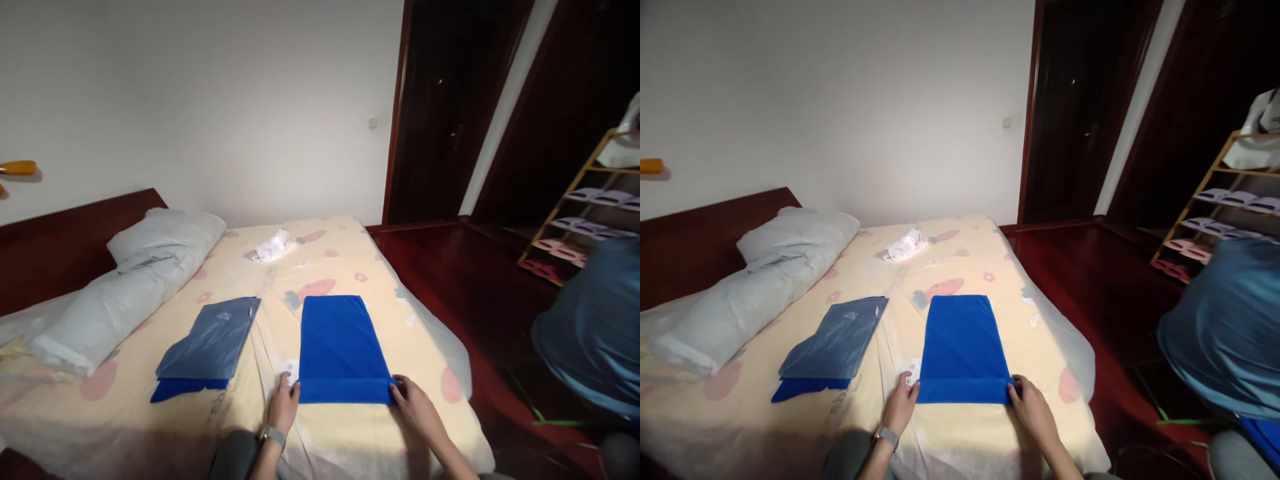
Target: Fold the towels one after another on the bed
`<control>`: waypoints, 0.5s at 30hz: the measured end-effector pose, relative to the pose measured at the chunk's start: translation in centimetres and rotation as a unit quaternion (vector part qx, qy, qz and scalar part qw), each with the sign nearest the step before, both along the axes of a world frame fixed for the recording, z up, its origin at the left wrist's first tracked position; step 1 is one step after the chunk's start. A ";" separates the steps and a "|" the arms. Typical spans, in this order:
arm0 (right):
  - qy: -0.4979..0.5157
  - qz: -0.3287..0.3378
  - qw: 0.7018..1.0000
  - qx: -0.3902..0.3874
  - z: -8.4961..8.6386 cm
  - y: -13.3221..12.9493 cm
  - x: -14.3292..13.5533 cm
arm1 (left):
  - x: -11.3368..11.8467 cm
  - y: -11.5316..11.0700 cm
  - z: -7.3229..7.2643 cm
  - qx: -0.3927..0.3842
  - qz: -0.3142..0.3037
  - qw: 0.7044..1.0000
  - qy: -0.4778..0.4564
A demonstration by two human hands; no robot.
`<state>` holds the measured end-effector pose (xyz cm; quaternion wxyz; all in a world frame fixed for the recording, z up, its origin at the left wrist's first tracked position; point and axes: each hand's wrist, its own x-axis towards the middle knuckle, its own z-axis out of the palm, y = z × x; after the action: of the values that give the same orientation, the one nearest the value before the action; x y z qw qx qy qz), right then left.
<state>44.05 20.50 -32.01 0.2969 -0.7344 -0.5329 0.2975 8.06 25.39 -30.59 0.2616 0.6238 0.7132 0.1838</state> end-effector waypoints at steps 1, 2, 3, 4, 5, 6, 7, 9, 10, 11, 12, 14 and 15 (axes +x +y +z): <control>-0.007 -0.002 1.000 -0.008 0.0 0.1 0.0 | -0.1 0.2 0.0 -0.007 0.003 1.000 0.001; -0.011 -0.005 1.000 -0.019 0.0 0.2 0.1 | -0.2 0.4 -0.1 -0.015 0.005 1.000 0.000; -0.015 -0.008 0.999 -0.031 0.0 0.3 0.2 | -0.2 0.5 -0.2 -0.022 0.004 1.000 -0.005; -0.016 -0.011 0.999 -0.043 0.0 0.4 0.3 | -0.3 0.7 -0.4 -0.029 0.001 1.000 -0.012; -0.017 -0.015 0.998 -0.056 -0.1 0.5 0.5 | -0.3 0.8 -0.6 -0.034 -0.001 0.999 -0.021; -0.018 -0.017 0.997 -0.067 -0.2 0.6 0.6 | -0.3 1.0 -0.8 -0.036 -0.004 0.999 -0.030; -0.017 -0.019 0.997 -0.076 -0.3 0.8 0.8 | -0.3 1.1 -1.0 -0.038 -0.007 0.998 -0.039; -0.015 -0.018 0.996 -0.089 -0.6 1.1 0.9 | -0.3 1.3 -1.5 -0.039 -0.012 0.998 -0.056; -0.015 -0.015 0.995 -0.094 -0.8 1.3 1.0 | -0.2 1.4 -1.7 -0.040 -0.012 0.997 -0.065; -0.014 -0.012 0.995 -0.098 -0.9 1.4 1.0 | -0.2 1.5 -1.9 -0.041 -0.011 0.996 -0.074; -0.014 -0.010 0.995 -0.102 -1.0 1.6 1.0 | -0.2 1.5 -2.0 -0.041 -0.007 0.996 -0.084; -0.016 -0.009 0.994 -0.109 -1.1 1.9 1.0 | -0.1 1.6 -2.2 -0.038 0.004 0.993 -0.107; -0.018 -0.011 0.994 -0.111 -1.1 2.0 1.0 | -0.1 1.7 -2.3 -0.037 0.010 0.992 -0.119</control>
<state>45.03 22.54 -33.15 0.2073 -0.7735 -0.4940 0.3386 7.97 27.06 -32.90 0.3660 0.5801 0.6894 0.2331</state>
